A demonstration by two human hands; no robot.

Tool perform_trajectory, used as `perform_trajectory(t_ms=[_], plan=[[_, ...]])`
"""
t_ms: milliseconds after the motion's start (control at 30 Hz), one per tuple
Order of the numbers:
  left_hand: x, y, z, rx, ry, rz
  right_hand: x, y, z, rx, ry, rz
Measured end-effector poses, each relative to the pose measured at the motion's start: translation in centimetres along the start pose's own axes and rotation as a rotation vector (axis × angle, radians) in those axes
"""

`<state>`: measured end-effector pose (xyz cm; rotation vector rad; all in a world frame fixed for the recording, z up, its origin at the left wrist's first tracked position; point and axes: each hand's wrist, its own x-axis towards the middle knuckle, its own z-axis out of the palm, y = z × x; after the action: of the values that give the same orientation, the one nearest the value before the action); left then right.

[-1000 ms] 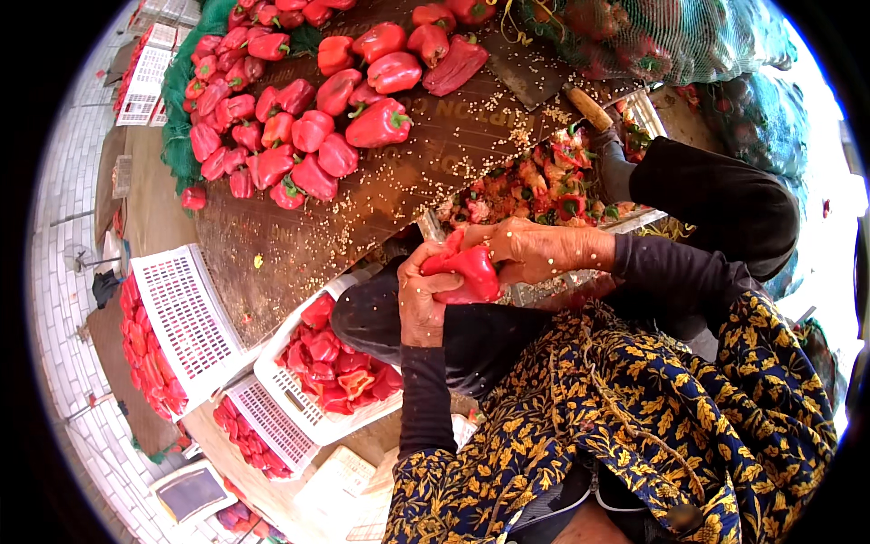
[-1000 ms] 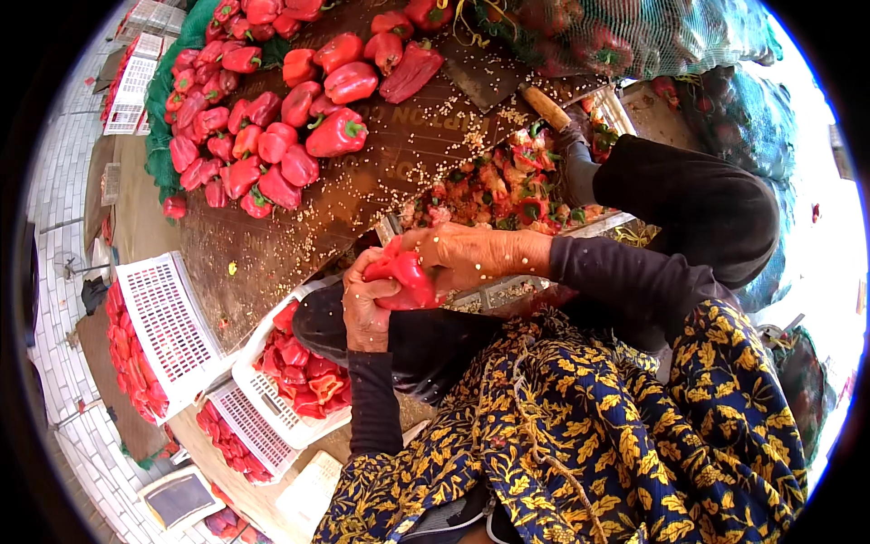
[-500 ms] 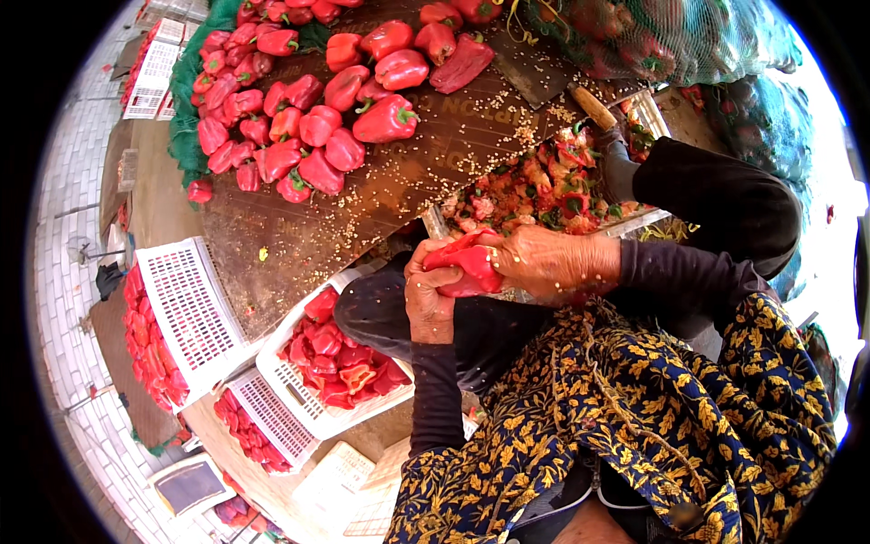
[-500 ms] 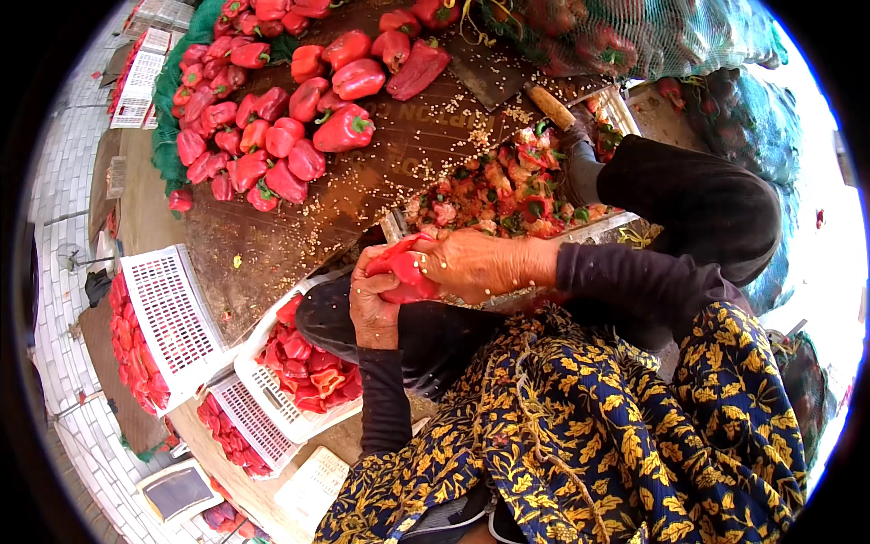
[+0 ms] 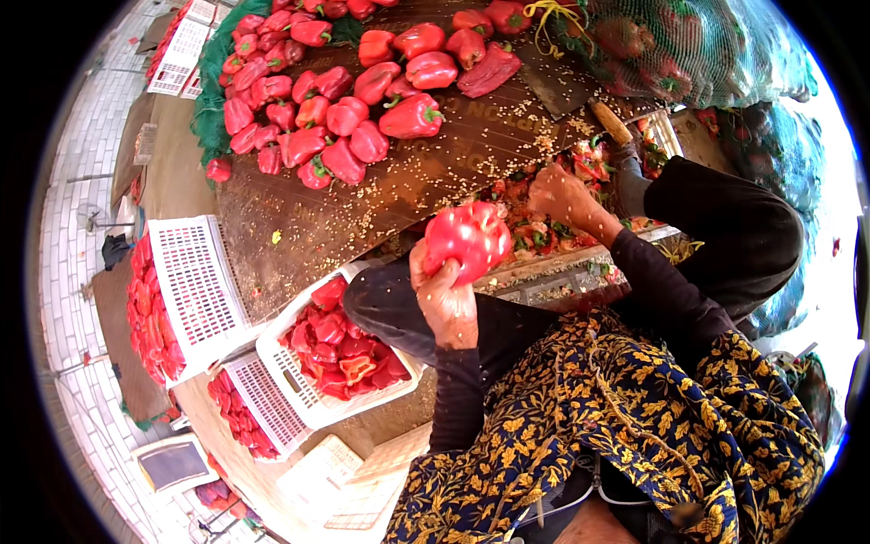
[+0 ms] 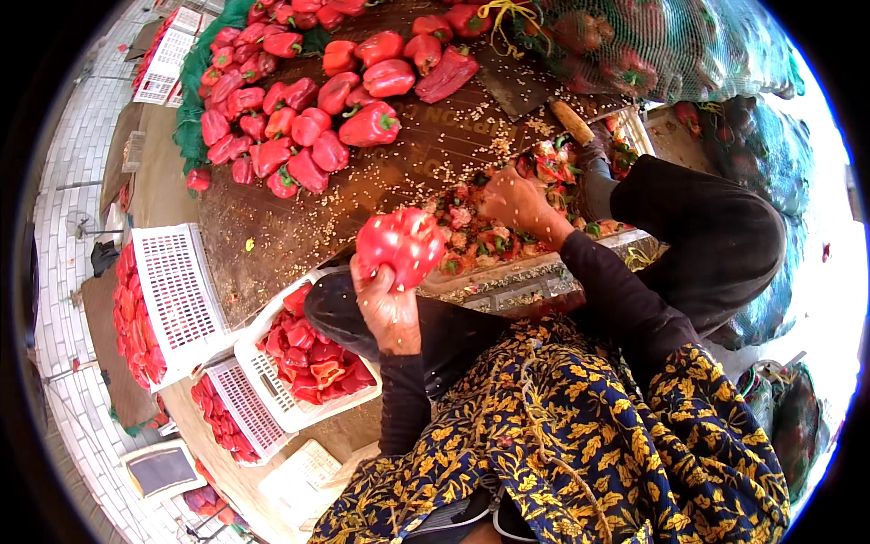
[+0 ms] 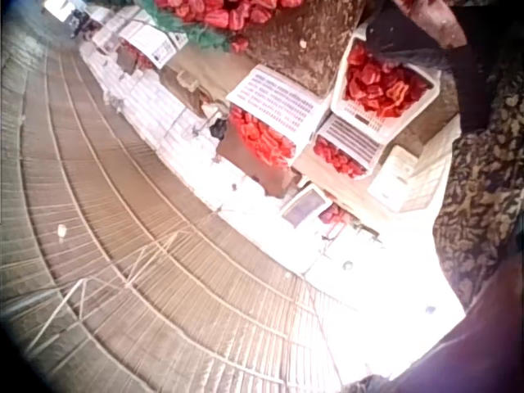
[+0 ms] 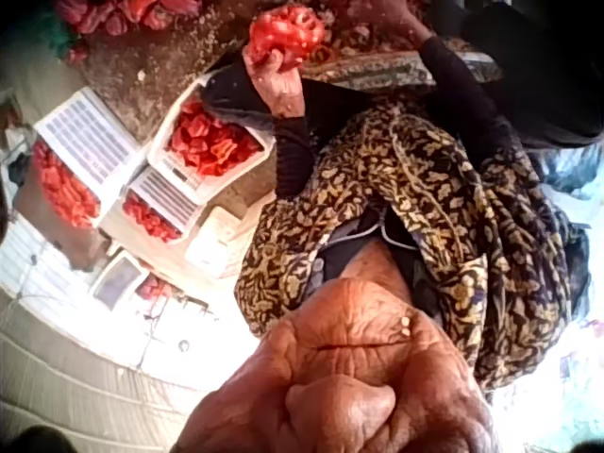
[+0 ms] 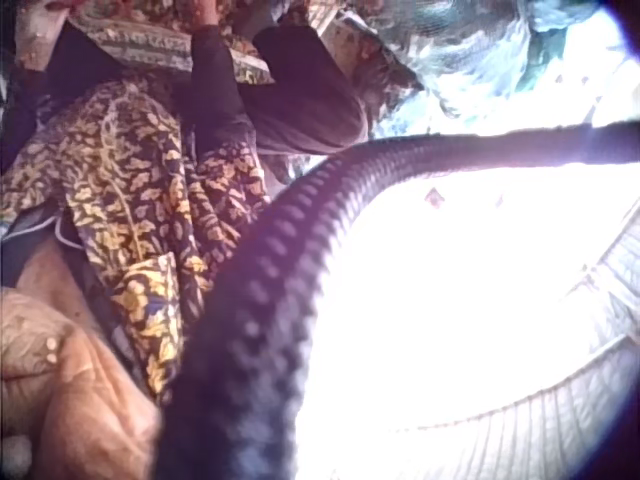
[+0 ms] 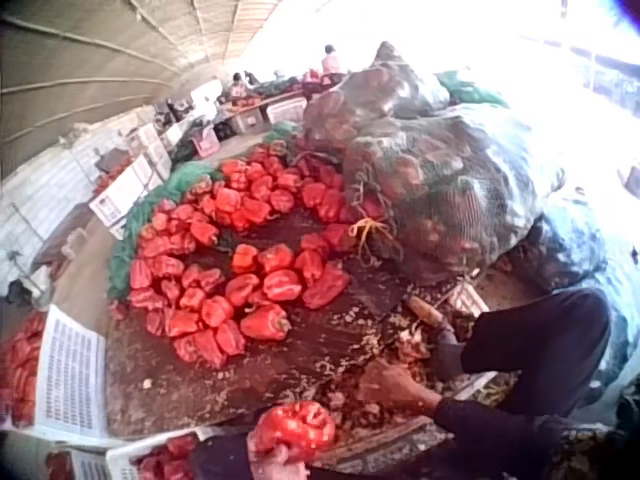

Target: The person sits on the floor and processes red bell peppers by hand. They pick up peppers, remove the stems and seeds, and place the cleaned peppers into white plastic baskets. The person works continuously, handling peppers one by one.

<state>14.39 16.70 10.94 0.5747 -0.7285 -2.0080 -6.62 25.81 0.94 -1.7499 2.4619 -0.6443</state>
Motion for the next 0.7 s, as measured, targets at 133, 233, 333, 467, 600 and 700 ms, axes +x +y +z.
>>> perform_trajectory(t_ms=[133,233,333,467,600,700], plan=[[1.1,-2.4,-0.8,-0.047,0.013,0.016,-0.1,-6.8,-6.1,1.554,-0.288,0.279],[1.2,-4.5,-0.1,-0.146,-0.007,-0.079,0.2,-9.9,-6.5,1.54,-0.028,0.192],[1.4,-4.2,-0.5,-0.29,0.044,-0.184,1.3,-9.7,-6.8,0.928,0.133,-0.004],[2.1,-2.5,-2.1,0.007,-0.01,-0.177,2.2,-11.0,-6.7,0.837,0.102,-0.052],[2.8,3.3,-1.7,0.6,-0.235,-0.053,4.1,-11.7,-7.4,0.665,-0.034,-0.319],[3.1,3.5,-2.1,0.581,-0.233,-0.041,6.4,-13.5,-9.4,0.563,-0.065,-0.496]])
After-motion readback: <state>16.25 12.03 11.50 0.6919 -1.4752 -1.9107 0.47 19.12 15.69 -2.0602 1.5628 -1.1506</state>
